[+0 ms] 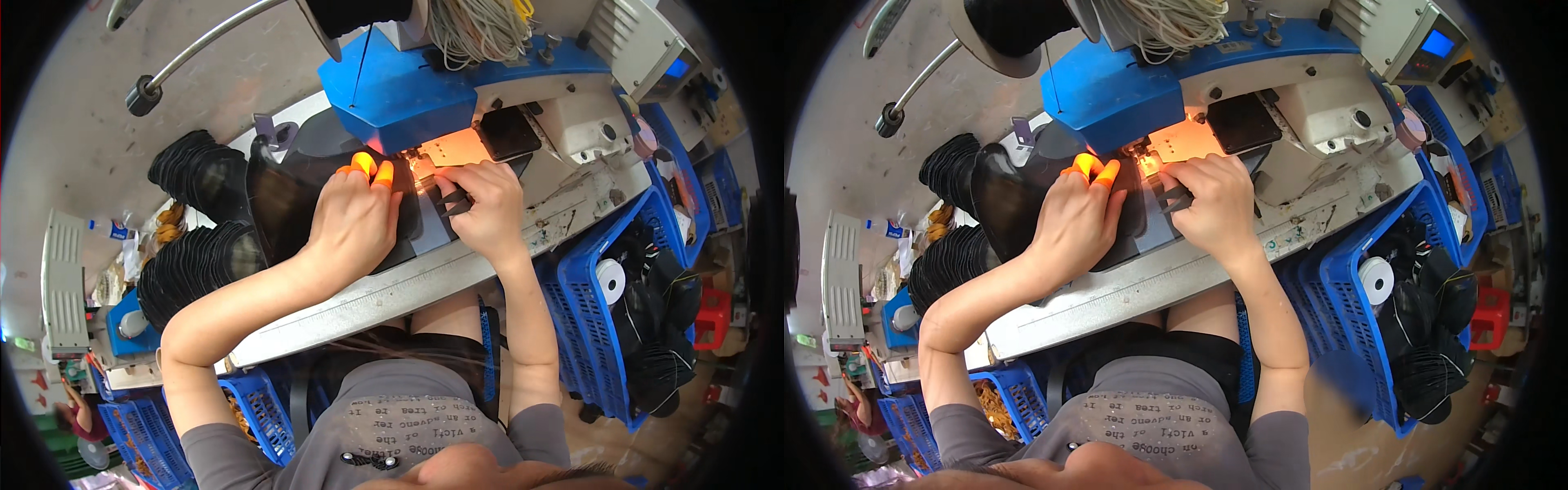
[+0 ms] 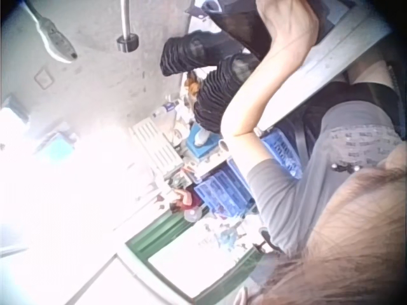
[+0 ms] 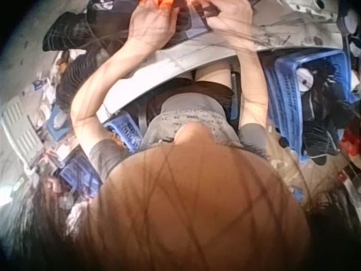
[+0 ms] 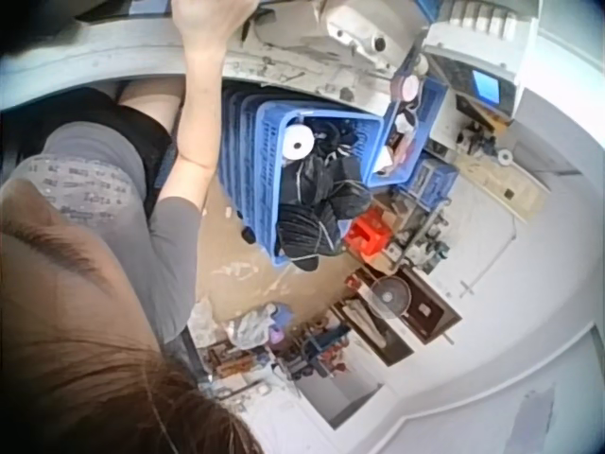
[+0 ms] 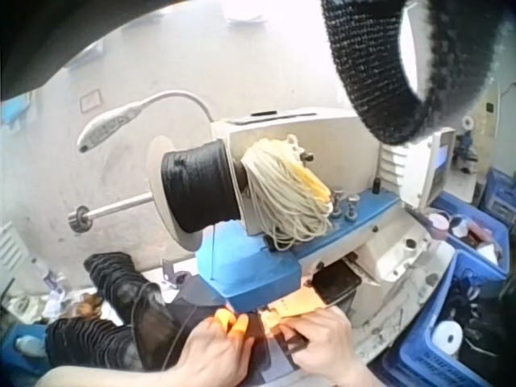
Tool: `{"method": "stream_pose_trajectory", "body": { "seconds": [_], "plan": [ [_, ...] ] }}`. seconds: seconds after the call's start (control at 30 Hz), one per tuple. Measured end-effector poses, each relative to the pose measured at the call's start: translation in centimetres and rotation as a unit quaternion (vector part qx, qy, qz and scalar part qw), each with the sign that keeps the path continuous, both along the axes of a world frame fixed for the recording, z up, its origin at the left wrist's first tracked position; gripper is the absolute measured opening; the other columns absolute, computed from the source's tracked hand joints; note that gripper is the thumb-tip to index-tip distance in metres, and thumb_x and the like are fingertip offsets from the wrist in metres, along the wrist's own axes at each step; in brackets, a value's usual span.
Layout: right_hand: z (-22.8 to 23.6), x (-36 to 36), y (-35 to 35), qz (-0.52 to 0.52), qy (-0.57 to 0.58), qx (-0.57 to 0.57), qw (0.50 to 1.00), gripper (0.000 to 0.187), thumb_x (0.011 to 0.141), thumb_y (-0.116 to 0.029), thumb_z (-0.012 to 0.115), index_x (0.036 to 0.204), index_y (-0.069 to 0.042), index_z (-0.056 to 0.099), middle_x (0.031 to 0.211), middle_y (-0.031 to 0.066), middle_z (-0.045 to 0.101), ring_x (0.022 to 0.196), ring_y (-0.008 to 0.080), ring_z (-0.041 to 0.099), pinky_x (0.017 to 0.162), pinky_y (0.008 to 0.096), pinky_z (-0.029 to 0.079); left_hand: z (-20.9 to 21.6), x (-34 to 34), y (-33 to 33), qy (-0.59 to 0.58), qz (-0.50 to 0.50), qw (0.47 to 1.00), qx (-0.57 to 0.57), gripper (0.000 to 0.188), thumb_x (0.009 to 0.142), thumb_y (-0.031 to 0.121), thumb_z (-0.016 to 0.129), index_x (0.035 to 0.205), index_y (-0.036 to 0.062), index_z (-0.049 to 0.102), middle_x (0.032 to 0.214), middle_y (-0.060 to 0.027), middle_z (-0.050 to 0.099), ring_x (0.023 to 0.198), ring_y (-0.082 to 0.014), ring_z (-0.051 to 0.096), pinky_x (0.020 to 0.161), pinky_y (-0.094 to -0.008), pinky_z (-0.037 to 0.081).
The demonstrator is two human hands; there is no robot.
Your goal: The person operates a sewing machine to stitch a black boot. They guide the boot under the needle, using a tool to assist with alignment and tension. The person repeatedly feeds the boot through the machine, pauses to adjust the material, and continues the sewing process.
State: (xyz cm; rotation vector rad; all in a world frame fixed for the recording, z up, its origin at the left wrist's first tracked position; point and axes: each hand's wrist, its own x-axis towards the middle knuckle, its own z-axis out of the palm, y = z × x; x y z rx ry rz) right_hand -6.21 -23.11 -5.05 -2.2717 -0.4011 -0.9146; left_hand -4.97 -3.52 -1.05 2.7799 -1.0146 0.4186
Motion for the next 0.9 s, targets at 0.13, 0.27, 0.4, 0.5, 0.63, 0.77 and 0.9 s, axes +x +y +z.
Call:
{"method": "stream_pose_trajectory", "body": {
  "seconds": [0.13,0.27,0.4,0.5,0.63,0.77,0.9],
  "plan": [
    [-0.1,0.1,0.0,0.003,-0.004,0.007,1.000,0.006,0.074,-0.010,0.070,0.078,-0.006,0.070,0.070,0.0064,0.066,0.067,0.0261,0.059,0.066,0.0373,0.041,0.1,-0.3,1.0,0.044,-0.036,0.998,0.011,0.018,0.083,0.005,0.062,0.097,-0.0053,0.058,0.085,-0.0208,0.057,0.084,-0.0382,0.059,0.076,-0.0451,0.049],
    [-0.2,0.1,0.0,0.002,-0.005,0.012,1.000,0.006,0.074,-0.011,0.070,0.077,-0.006,0.069,0.069,0.0067,0.066,0.067,0.0266,0.059,0.066,0.0374,0.041,0.9,0.2,1.5,0.067,-0.082,0.992,0.065,0.020,0.080,0.002,0.059,0.099,-0.0062,0.059,0.095,-0.0252,0.060,0.085,-0.0401,0.060,0.080,-0.0470,0.049],
    [-0.2,0.1,0.1,-0.001,-0.004,0.011,1.000,0.006,0.073,-0.011,0.070,0.077,-0.007,0.069,0.070,0.0069,0.066,0.068,0.0266,0.059,0.067,0.0372,0.042,1.7,1.3,1.4,0.006,-0.125,0.988,0.095,0.027,0.079,0.003,0.057,0.105,-0.0053,0.060,0.100,-0.0260,0.062,0.087,-0.0386,0.061,0.081,-0.0460,0.048],
    [-0.2,0.0,0.0,-0.002,-0.001,0.013,1.000,0.006,0.074,-0.012,0.070,0.077,-0.007,0.069,0.070,0.0070,0.066,0.069,0.0266,0.060,0.068,0.0372,0.042,2.1,2.4,1.8,0.074,-0.076,0.976,0.188,0.033,0.080,0.004,0.057,0.111,-0.0040,0.060,0.097,-0.0223,0.062,0.086,-0.0364,0.061,0.079,-0.0438,0.047],
    [-0.3,0.0,-0.2,0.001,0.004,0.007,1.000,0.006,0.073,-0.011,0.070,0.078,-0.008,0.070,0.071,0.0070,0.067,0.069,0.0267,0.060,0.069,0.0372,0.042,2.1,2.9,1.9,0.018,-0.052,0.968,0.246,0.035,0.083,0.008,0.058,0.117,0.0020,0.061,0.092,-0.0173,0.062,0.082,-0.0316,0.061,0.075,-0.0413,0.045],
    [-0.2,0.0,-0.1,0.002,-0.001,0.011,1.000,0.007,0.072,-0.010,0.070,0.078,-0.008,0.070,0.071,0.0069,0.067,0.069,0.0268,0.060,0.069,0.0370,0.042,1.4,3.3,2.5,-0.055,-0.064,0.982,0.169,0.036,0.086,0.016,0.061,0.121,0.0098,0.063,0.101,-0.0161,0.062,0.085,-0.0292,0.060,0.075,-0.0392,0.045],
    [-0.3,0.0,-0.1,0.003,-0.001,0.012,1.000,0.007,0.072,-0.009,0.069,0.079,-0.008,0.071,0.071,0.0066,0.066,0.069,0.0267,0.060,0.068,0.0370,0.042,1.0,3.1,2.3,-0.045,-0.012,0.979,0.197,0.033,0.087,0.018,0.062,0.119,0.0098,0.065,0.108,-0.0164,0.062,0.086,-0.0283,0.060,0.075,-0.0379,0.046]
  ]
}}
